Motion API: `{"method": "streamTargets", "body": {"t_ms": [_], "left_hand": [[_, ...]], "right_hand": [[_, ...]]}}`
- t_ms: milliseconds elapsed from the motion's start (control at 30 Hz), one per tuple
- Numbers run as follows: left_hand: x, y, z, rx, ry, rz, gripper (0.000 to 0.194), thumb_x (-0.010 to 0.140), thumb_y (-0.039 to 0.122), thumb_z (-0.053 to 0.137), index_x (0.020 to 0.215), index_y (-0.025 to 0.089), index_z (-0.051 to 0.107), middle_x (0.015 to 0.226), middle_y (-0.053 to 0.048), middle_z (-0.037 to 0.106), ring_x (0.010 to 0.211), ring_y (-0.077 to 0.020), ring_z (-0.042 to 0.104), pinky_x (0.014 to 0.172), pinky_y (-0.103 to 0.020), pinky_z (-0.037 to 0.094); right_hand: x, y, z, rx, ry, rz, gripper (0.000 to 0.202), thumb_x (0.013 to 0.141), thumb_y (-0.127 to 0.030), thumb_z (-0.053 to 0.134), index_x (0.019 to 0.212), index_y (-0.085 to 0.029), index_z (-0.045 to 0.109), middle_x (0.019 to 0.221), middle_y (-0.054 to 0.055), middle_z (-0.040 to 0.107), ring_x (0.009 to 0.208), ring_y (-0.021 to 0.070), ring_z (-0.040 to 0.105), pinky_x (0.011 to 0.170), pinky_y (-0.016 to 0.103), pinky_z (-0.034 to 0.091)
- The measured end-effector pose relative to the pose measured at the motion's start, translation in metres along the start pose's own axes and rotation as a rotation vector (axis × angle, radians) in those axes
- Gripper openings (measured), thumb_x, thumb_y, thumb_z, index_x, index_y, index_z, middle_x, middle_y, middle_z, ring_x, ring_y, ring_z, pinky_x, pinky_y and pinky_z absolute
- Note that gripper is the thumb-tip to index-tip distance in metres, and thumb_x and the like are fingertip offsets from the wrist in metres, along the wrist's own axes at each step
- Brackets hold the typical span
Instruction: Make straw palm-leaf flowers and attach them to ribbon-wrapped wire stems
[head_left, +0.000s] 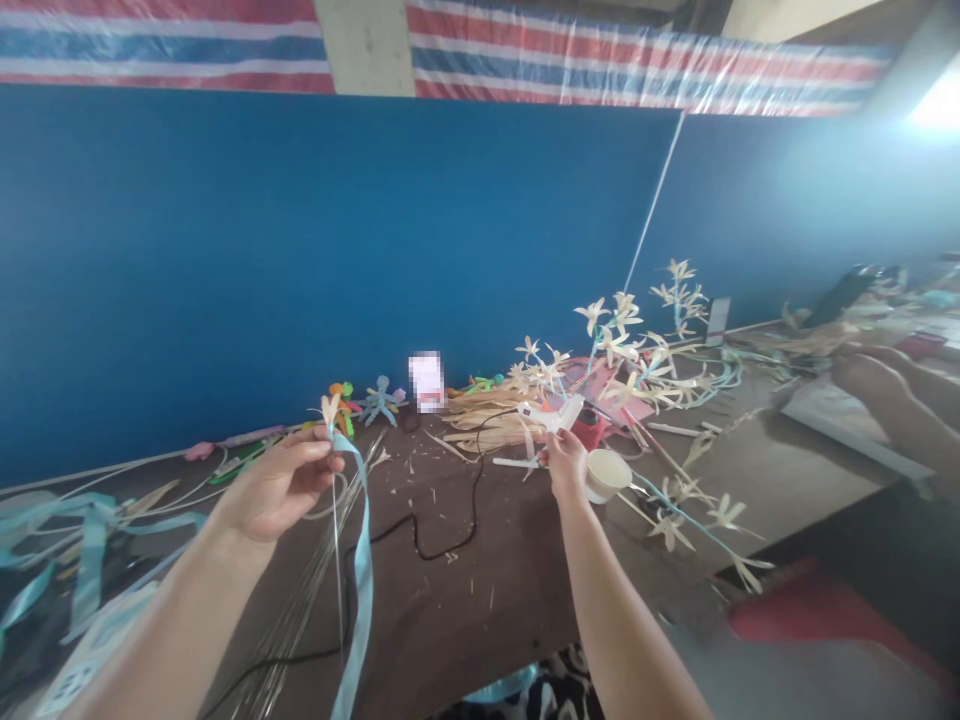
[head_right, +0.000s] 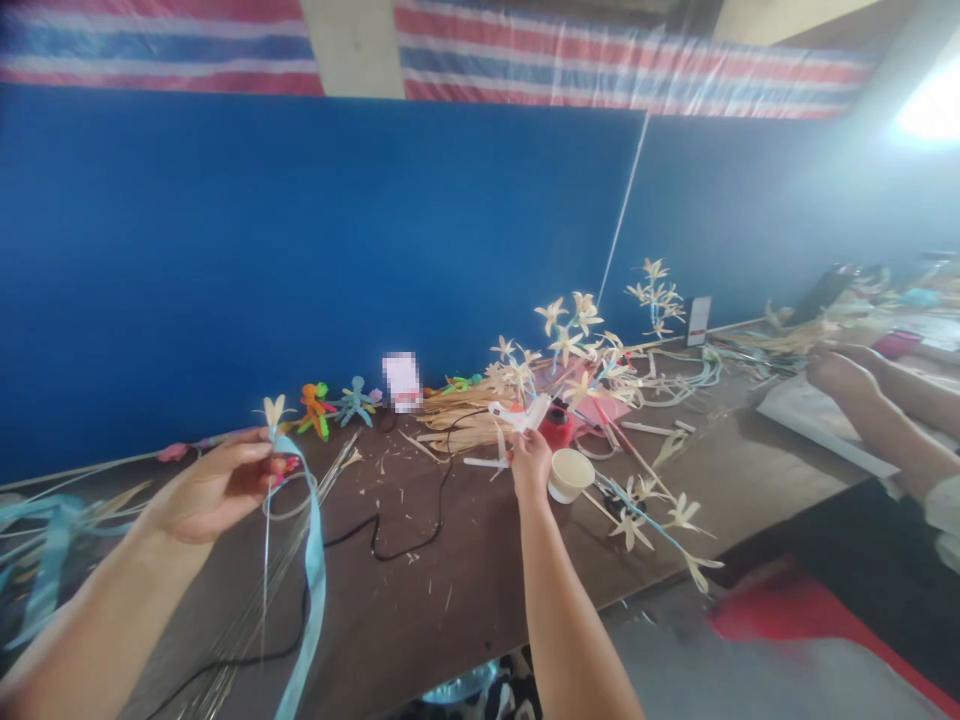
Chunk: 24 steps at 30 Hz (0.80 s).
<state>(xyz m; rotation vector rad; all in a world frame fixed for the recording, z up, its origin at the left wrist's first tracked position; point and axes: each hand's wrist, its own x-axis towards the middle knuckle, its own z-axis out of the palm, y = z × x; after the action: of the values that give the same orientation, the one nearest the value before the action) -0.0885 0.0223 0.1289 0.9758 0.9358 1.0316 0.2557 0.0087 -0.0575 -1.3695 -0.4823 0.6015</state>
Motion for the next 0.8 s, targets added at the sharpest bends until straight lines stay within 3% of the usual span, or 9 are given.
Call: {"method": "streamTargets", "body": {"t_ms": [200, 433, 667, 800], "left_hand": [[-0.002, -0.001, 0.002, -0.008, 0.000, 0.001, 0.016, 0.060, 0.004, 0.059, 0.072, 0.015, 0.055, 0.060, 0.000, 0.060, 0.051, -0.0100, 0.058, 0.040, -0.013, 0.046], [-0.001, -0.003, 0.000, -0.022, 0.015, -0.016, 0.017, 0.059, 0.004, 0.059, 0.072, 0.015, 0.056, 0.060, 0.000, 0.060, 0.051, -0.0104, 0.058, 0.040, -0.014, 0.047], [-0.001, -0.003, 0.002, -0.040, 0.019, -0.039, 0.017, 0.059, 0.003, 0.058, 0.072, 0.014, 0.056, 0.060, 0.000, 0.059, 0.051, -0.0101, 0.059, 0.041, -0.013, 0.047], [0.001, -0.004, 0.005, -0.055, 0.064, -0.042, 0.017, 0.058, 0.002, 0.057, 0.071, 0.014, 0.056, 0.058, 0.000, 0.059, 0.050, -0.0105, 0.059, 0.039, -0.014, 0.046]], "right_hand": [[0.011, 0.010, 0.012, 0.028, 0.021, 0.057, 0.037, 0.061, -0.033, 0.055, 0.090, -0.011, 0.051, 0.062, 0.003, 0.062, 0.047, 0.0145, 0.059, 0.035, 0.019, 0.044], [0.010, 0.012, 0.008, 0.051, 0.001, 0.078, 0.038, 0.059, -0.031, 0.056, 0.090, -0.009, 0.052, 0.066, 0.006, 0.064, 0.046, 0.0145, 0.059, 0.035, 0.020, 0.045], [-0.004, 0.002, 0.005, 0.014, -0.025, 0.046, 0.049, 0.063, -0.037, 0.054, 0.103, -0.009, 0.048, 0.079, 0.009, 0.064, 0.048, 0.0131, 0.060, 0.036, 0.018, 0.044], [-0.030, -0.008, 0.000, -0.039, -0.060, 0.012, 0.053, 0.066, -0.039, 0.052, 0.111, -0.013, 0.043, 0.092, 0.010, 0.061, 0.061, 0.0150, 0.062, 0.041, 0.018, 0.045]]}}
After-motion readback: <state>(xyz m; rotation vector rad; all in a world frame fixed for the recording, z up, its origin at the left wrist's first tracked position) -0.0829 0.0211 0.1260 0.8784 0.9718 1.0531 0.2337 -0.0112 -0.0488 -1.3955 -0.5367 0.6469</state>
